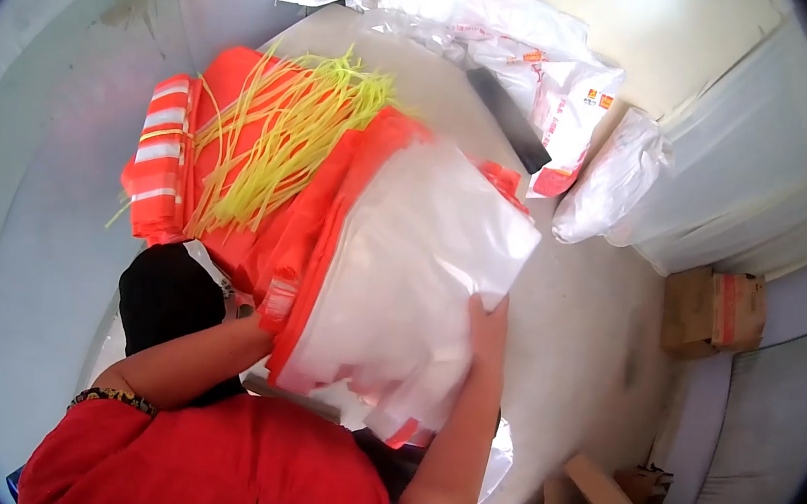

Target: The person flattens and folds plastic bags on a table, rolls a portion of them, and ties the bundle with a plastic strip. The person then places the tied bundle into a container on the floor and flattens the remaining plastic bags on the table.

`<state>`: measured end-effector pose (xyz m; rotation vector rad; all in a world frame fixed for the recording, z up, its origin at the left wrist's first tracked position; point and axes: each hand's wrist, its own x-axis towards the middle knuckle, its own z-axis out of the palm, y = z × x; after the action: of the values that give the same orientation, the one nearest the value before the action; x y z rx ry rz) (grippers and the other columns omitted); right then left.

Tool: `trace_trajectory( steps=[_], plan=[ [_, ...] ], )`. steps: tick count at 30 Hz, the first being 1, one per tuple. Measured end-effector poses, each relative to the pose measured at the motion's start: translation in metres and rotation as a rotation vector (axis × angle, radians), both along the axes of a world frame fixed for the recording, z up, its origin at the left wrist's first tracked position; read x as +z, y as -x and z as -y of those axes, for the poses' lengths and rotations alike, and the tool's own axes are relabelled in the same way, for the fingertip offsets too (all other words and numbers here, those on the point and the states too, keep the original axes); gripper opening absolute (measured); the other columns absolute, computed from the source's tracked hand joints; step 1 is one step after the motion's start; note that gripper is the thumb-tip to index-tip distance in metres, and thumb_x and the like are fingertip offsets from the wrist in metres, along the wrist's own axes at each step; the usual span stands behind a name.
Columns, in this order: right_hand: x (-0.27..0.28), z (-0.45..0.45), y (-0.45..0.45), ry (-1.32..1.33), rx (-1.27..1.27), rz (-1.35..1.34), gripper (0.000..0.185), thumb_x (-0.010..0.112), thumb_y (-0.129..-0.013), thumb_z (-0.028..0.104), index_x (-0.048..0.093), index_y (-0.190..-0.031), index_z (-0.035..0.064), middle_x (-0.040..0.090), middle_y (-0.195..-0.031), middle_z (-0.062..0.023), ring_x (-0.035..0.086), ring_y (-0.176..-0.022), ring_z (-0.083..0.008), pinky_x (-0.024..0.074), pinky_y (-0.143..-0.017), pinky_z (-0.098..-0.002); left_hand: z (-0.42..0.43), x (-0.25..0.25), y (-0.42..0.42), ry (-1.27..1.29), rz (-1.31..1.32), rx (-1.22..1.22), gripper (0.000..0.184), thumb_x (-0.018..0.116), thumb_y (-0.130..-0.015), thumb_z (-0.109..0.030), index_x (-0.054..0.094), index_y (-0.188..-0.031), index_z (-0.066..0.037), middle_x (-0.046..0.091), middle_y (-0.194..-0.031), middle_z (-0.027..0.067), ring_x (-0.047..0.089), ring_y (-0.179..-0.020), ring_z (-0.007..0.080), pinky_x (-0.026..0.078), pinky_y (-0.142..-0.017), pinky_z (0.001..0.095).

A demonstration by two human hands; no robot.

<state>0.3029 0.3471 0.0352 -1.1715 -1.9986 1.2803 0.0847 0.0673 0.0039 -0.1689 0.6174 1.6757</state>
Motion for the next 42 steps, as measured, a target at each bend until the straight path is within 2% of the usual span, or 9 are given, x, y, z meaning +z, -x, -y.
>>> trace_trajectory(
  steps=[10,13,15,18,23,27,36,39,42],
  plan=[
    [-0.010,-0.017,0.007,-0.028,-0.010,0.078,0.076,0.068,-0.098,0.034,0.036,-0.159,0.0040,0.061,-0.140,-0.0237,0.061,-0.127,-0.0294,0.0490,-0.105,-0.0389,0.073,0.028,0.008,0.239,-0.096,0.171,0.038,0.060,-0.096,-0.012,0.061,-0.132,0.001,0.071,-0.122,0.0156,0.071,-0.107,0.0305,0.058,-0.095,0.0407],
    [0.015,-0.005,-0.014,0.095,-0.032,0.033,0.076,0.063,-0.101,0.036,0.030,-0.163,0.0063,0.056,-0.148,-0.0238,0.058,-0.133,-0.0295,0.0465,-0.109,-0.0382,0.114,-0.005,0.027,0.573,-0.577,0.386,0.024,0.050,-0.102,-0.009,0.062,-0.123,-0.005,0.067,-0.126,0.0113,0.066,-0.113,0.0234,0.053,-0.099,0.0366],
    [0.022,-0.003,-0.034,0.174,-0.024,-0.007,0.074,0.060,-0.104,0.036,0.028,-0.164,0.0069,0.051,-0.154,-0.0228,0.055,-0.136,-0.0296,0.0451,-0.111,-0.0382,0.114,0.022,0.024,0.391,-0.736,0.481,0.031,0.054,-0.102,-0.015,0.058,-0.130,-0.001,0.063,-0.133,0.0132,0.062,-0.119,0.0259,0.048,-0.104,0.0379],
    [0.019,-0.002,-0.067,0.159,0.000,-0.018,0.071,0.055,-0.106,0.038,0.027,-0.165,0.0080,0.045,-0.160,-0.0208,0.048,-0.143,-0.0286,0.0400,-0.115,-0.0380,0.087,0.075,0.030,0.553,-2.129,0.348,0.044,0.057,-0.103,-0.022,0.052,-0.140,0.002,0.057,-0.140,0.0199,0.055,-0.131,0.0336,0.040,-0.114,0.0419],
    [0.050,0.036,-0.060,0.275,-0.015,0.041,0.071,0.051,-0.108,0.043,0.025,-0.166,0.0092,0.039,-0.164,-0.0192,0.037,-0.152,-0.0279,0.0291,-0.123,-0.0380,0.004,0.072,0.057,0.472,-1.862,0.151,0.072,0.064,-0.101,-0.033,0.036,-0.154,0.007,0.047,-0.152,0.0289,0.044,-0.144,0.0388,0.034,-0.120,0.0431],
    [-0.024,0.038,-0.044,-0.113,0.096,0.042,0.077,0.058,-0.103,0.040,0.027,-0.163,0.0037,0.044,-0.159,-0.0258,0.043,-0.147,-0.0402,0.0330,-0.121,-0.0447,-0.044,0.035,0.073,0.565,-1.423,0.078,0.093,0.074,-0.093,-0.042,0.029,-0.157,0.008,0.044,-0.155,0.0303,0.044,-0.145,0.0370,0.035,-0.120,0.0415],
    [-0.009,0.044,-0.035,0.064,0.064,0.020,0.076,0.056,-0.104,0.035,0.025,-0.162,-0.0024,0.042,-0.158,-0.0308,0.042,-0.148,-0.0400,0.0319,-0.122,-0.0449,-0.067,0.047,0.091,0.492,-1.547,-0.069,0.102,0.076,-0.088,-0.045,0.025,-0.160,0.006,0.045,-0.155,0.0292,0.047,-0.143,0.0381,0.038,-0.119,0.0412],
    [-0.018,0.016,-0.017,-0.119,-0.055,0.017,0.072,0.055,-0.104,0.030,0.027,-0.161,-0.0031,0.048,-0.154,-0.0297,0.045,-0.145,-0.0404,0.0337,-0.120,-0.0447,-0.070,0.055,0.094,0.864,-2.096,-0.235,0.103,0.075,-0.088,-0.046,0.024,-0.161,0.006,0.042,-0.158,0.0298,0.043,-0.146,0.0399,0.035,-0.121,0.0415],
    [0.016,0.001,0.002,0.059,0.058,-0.149,0.069,0.055,-0.102,0.024,0.029,-0.160,-0.0032,0.047,-0.155,-0.0271,0.043,-0.147,-0.0389,0.0316,-0.122,-0.0428,-0.081,0.059,0.102,0.766,-1.980,-0.182,0.104,0.074,-0.088,-0.047,0.023,-0.161,0.007,0.038,-0.160,0.0301,0.040,-0.149,0.0402,0.032,-0.123,0.0423]
  ],
)
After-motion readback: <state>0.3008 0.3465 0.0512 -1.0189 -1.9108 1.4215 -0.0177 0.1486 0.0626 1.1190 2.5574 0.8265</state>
